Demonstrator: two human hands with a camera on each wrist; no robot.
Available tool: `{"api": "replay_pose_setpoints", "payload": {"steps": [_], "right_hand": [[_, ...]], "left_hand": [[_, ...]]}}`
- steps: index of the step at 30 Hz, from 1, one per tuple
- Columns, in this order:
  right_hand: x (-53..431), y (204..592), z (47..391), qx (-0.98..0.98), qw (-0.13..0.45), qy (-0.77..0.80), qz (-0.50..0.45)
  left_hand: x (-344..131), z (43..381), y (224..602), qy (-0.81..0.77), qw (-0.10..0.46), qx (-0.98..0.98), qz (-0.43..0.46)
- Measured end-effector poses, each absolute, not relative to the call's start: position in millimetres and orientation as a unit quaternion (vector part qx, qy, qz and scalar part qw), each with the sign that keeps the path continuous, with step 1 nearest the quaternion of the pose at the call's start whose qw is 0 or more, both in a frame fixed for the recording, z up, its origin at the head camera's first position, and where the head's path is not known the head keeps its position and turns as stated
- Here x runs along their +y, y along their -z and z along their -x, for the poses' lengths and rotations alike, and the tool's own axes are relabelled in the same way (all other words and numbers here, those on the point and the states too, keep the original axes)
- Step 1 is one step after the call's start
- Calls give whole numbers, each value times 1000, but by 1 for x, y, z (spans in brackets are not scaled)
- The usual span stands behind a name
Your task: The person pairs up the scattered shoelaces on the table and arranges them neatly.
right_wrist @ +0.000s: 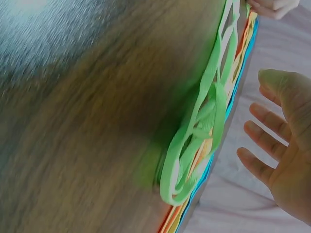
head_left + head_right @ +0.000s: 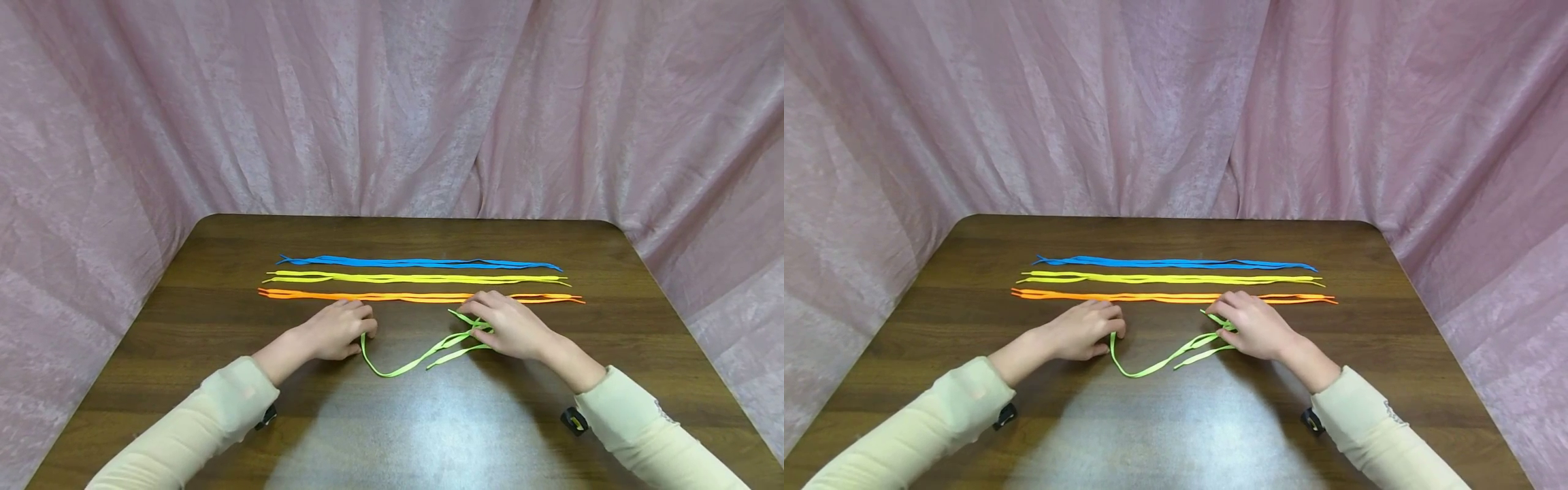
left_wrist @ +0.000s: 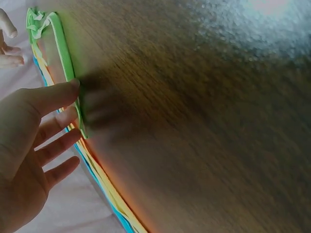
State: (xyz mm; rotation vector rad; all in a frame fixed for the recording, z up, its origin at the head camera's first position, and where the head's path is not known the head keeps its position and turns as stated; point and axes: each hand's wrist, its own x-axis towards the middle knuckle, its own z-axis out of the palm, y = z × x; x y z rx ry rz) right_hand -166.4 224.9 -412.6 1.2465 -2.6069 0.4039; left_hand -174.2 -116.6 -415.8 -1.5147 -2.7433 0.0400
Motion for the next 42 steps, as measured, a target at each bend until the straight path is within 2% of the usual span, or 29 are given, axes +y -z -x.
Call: {"api": "replay_pose_setpoints", "payload": {"steps": [9, 26, 42], "right_hand": [[204, 421, 166, -882, 102, -130, -441], [182, 426, 164, -876, 67, -129, -460], [183, 436, 166, -879, 93, -81, -460]], "left_hand": [[-117, 175, 419, 3, 2, -879, 477], [-129, 171, 417, 53, 74, -886, 455], [-138, 167, 404, 72, 105, -888, 441]]}}
